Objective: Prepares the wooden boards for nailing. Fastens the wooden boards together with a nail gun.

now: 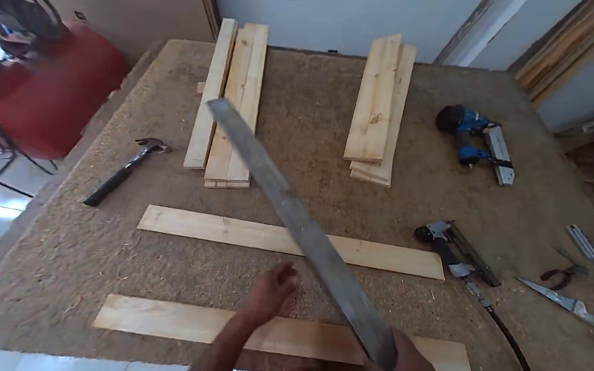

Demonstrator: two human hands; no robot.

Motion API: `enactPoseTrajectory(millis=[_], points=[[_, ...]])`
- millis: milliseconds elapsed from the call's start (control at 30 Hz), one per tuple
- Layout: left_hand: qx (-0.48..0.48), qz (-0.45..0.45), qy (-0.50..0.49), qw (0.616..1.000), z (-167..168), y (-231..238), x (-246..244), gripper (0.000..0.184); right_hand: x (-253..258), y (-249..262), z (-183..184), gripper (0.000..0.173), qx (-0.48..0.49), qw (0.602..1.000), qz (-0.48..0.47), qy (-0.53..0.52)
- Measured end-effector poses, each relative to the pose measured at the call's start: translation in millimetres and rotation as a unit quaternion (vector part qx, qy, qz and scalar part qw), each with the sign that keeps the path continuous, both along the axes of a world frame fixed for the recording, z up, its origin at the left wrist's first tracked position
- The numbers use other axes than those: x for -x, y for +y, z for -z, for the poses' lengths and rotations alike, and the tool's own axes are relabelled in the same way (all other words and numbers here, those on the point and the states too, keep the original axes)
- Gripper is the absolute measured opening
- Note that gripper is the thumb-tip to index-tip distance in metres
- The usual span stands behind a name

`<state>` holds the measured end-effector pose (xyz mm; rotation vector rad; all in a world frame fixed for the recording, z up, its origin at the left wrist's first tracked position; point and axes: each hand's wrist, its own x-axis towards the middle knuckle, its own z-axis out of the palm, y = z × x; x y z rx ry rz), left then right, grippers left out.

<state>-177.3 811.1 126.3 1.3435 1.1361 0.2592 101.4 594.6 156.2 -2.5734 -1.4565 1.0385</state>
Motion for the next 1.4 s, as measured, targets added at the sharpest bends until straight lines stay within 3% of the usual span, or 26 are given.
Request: enactPoseTrajectory(millis=[133, 267, 367, 433, 533, 633, 767, 967, 1167, 1267, 1400], points=[[-0.107, 0.073, 0.15, 0.98, 8, 50, 19, 0.054, 32, 176, -1, 0.088, -0.01, 0.997, 0.075, 0.009], [-0.178, 0.147, 0.233, 0.945, 21, 72, 40, 0.049, 35, 334, 21, 0.085, -0.072, 0.995, 0.068, -0.001], [-0.251, 0.183, 0.269, 0.912, 50, 94, 53, 0.056, 24, 422, 42, 0.077, -0.125, 0.991, 0.041, -0.023], [-0.279, 0.207, 0.309, 0.885, 64, 114, 60, 0.069, 15, 448, 58, 0.073, -0.188, 0.982, 0.018, -0.019], [-0.313, 0.238, 0.349, 0.851, 81, 143, 68, 0.092, 6, 415, 58, 0.059, -0.246, 0.968, -0.049, -0.02], [-0.342, 0.248, 0.341, 0.84, 91, 156, 76, 0.099, -11, 313, 74, 0.043, -0.228, 0.965, -0.116, -0.064], [-0.334, 0.266, 0.329, 0.842, 83, 152, 81, 0.091, -60, 196, 116, 0.072, -0.096, 0.977, -0.15, -0.121], [-0.318, 0.27, 0.316, 0.852, 73, 60, 107, 0.091, -48, 96, 116, 0.07, -0.116, 0.977, -0.147, -0.105], [-0.341, 0.153, 0.374, 0.849, 95, -33, 123, 0.084, -17, 26, 141, 0.062, -0.188, 0.964, -0.122, -0.146], [-0.395, 0.096, 0.375, 0.833, 117, -44, 129, 0.072, -12, 17, 149, 0.061, -0.206, 0.959, -0.108, -0.165], [-0.414, 0.094, 0.384, 0.82, 122, -45, 130, 0.071, -16, 17, 154, 0.058, -0.205, 0.96, -0.103, -0.16]])
